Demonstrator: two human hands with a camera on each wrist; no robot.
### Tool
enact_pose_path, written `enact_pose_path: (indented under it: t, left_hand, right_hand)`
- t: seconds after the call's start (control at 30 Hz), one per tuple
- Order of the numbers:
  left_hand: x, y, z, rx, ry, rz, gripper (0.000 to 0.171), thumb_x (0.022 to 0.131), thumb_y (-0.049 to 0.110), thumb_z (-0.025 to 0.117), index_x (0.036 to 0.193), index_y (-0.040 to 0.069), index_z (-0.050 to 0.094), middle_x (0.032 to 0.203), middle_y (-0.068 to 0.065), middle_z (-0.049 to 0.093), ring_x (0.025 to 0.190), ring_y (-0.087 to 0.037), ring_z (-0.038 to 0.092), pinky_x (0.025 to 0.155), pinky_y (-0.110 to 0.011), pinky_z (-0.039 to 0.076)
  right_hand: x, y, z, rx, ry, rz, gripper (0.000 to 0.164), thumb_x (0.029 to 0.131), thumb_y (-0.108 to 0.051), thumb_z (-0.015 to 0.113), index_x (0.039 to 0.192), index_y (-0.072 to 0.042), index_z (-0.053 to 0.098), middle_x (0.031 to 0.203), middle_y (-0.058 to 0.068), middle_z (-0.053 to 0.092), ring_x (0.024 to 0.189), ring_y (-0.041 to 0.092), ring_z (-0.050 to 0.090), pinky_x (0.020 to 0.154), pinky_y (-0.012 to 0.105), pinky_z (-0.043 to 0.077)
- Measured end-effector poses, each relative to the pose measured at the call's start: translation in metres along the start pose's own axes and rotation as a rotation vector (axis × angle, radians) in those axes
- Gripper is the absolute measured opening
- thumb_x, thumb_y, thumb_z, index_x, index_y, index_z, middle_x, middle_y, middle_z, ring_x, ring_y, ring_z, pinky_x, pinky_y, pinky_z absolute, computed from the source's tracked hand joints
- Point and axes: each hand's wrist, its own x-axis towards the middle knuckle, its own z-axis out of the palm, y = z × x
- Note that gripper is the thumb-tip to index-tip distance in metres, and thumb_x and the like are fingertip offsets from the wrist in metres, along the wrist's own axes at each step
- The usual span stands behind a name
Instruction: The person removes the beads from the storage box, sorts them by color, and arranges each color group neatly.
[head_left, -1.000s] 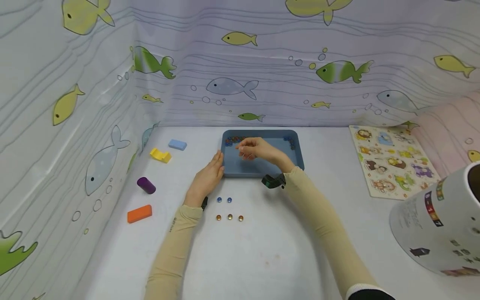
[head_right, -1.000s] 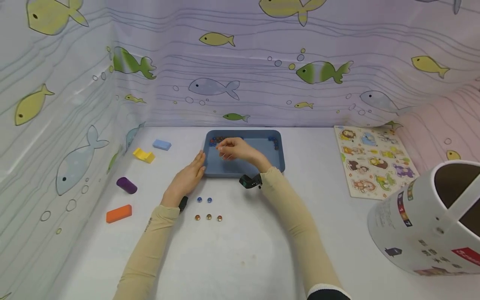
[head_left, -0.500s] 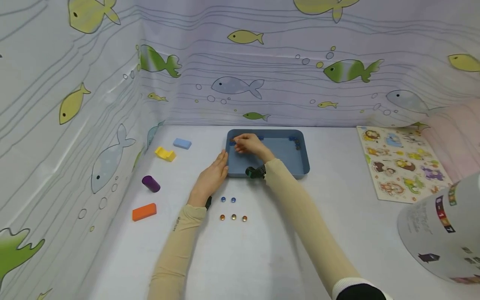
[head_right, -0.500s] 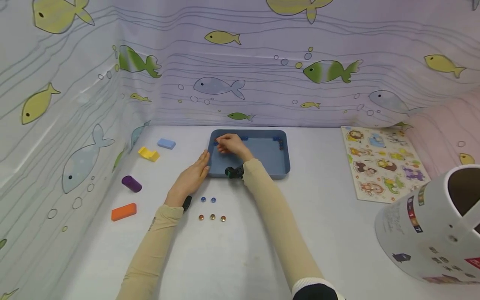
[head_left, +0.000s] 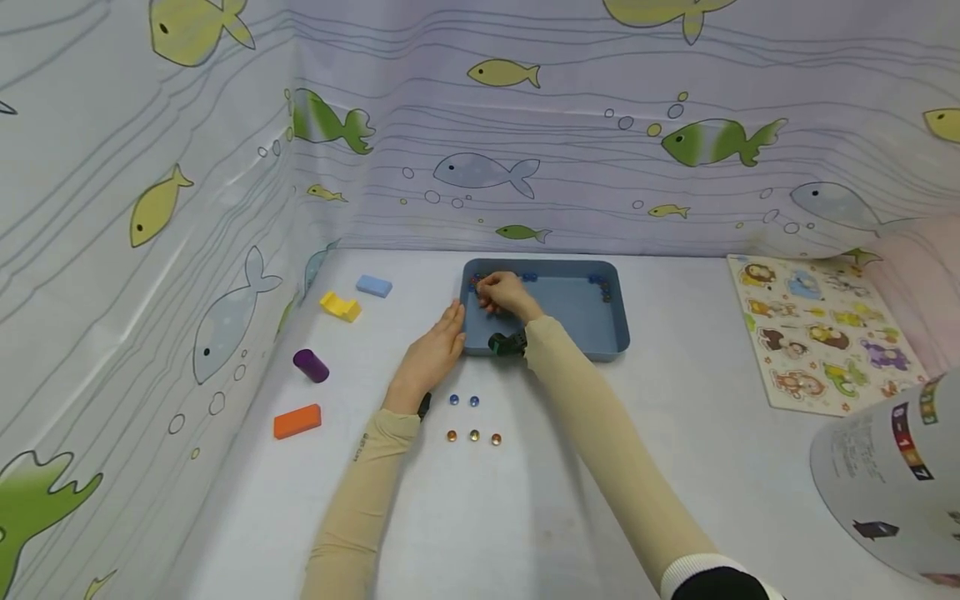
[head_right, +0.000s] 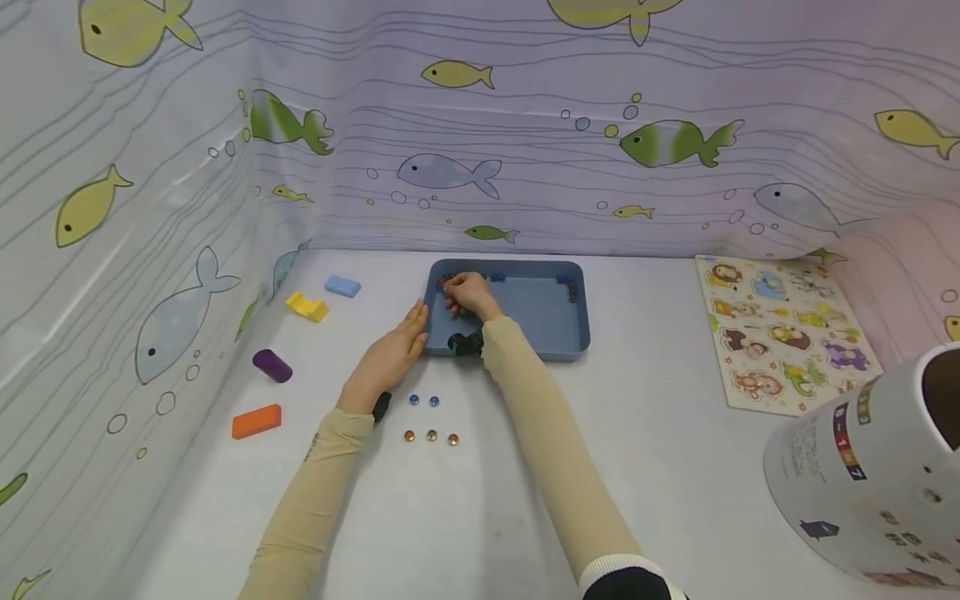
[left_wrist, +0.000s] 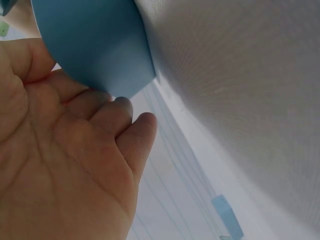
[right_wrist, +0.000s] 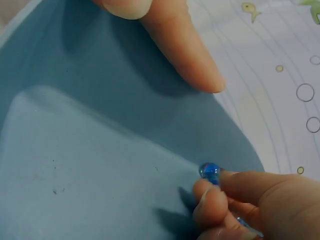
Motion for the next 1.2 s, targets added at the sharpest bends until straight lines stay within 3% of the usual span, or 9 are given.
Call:
enact_pose_path:
  t: [0.2,0.5,0.63,0.8,0.93,1.2]
  left_hand:
    - [0.000,0.001,0.001,0.001,0.005,0.010,0.054,0.105,0.024,0.038,0.154,0.004,0.022,0.163,-0.010,0.015,0.149,-0.026,0.023,0.119,-0.045,0.028]
    - [0.001,0.001,0.002,-0.005,0.005,0.011,0.055,0.105,0.024,0.038,0.154,0.006,0.021,0.163,-0.009,0.015,0.149,-0.026,0.024,0.118,-0.047,0.031]
    - [0.001,0.000,0.003,0.004,0.008,0.009,0.054,0.105,0.024,0.037,0.154,0.005,0.021,0.163,-0.009,0.015,0.149,-0.026,0.023,0.118,-0.046,0.030]
    - [0.002,-0.001,0.003,0.016,0.012,0.007,0.055,0.105,0.025,0.037,0.154,0.004,0.022,0.163,-0.010,0.015,0.149,-0.027,0.023,0.118,-0.046,0.030]
    - [0.002,0.000,0.003,0.010,0.012,0.005,0.055,0.105,0.025,0.037,0.154,0.004,0.022,0.163,-0.011,0.015,0.148,-0.028,0.024,0.118,-0.047,0.031]
    - [0.002,0.001,0.002,0.018,0.007,0.008,0.056,0.105,0.025,0.037,0.154,0.004,0.021,0.163,-0.011,0.014,0.148,-0.029,0.024,0.118,-0.047,0.030]
  right_hand:
    - [-0.003,0.002,0.003,-0.155,-0.021,-0.027,0.023,0.095,-0.017,0.062,0.113,-0.003,0.064,0.072,0.000,0.062,0.052,0.006,0.056,0.049,0.017,0.047]
    - [-0.003,0.002,0.012,-0.198,-0.034,-0.056,0.021,0.094,-0.016,0.063,0.108,-0.002,0.064,0.064,0.000,0.060,0.046,0.004,0.057,0.046,0.016,0.046]
    - [-0.003,0.005,0.008,-0.097,-0.059,-0.070,0.023,0.095,-0.015,0.060,0.113,0.000,0.064,0.073,0.003,0.065,0.054,0.007,0.061,0.050,0.017,0.050]
    - [-0.008,0.006,0.000,0.111,-0.074,-0.069,0.031,0.097,-0.012,0.057,0.125,-0.001,0.059,0.099,0.014,0.070,0.071,0.008,0.064,0.066,0.020,0.057]
    - [-0.018,0.006,-0.009,0.186,-0.098,-0.100,0.034,0.099,-0.015,0.055,0.130,-0.001,0.056,0.116,0.017,0.066,0.081,0.009,0.064,0.076,0.023,0.057]
    - [-0.049,0.006,-0.023,0.207,-0.137,-0.146,0.040,0.100,-0.022,0.054,0.134,-0.001,0.052,0.110,0.008,0.066,0.086,0.012,0.063,0.083,0.033,0.054]
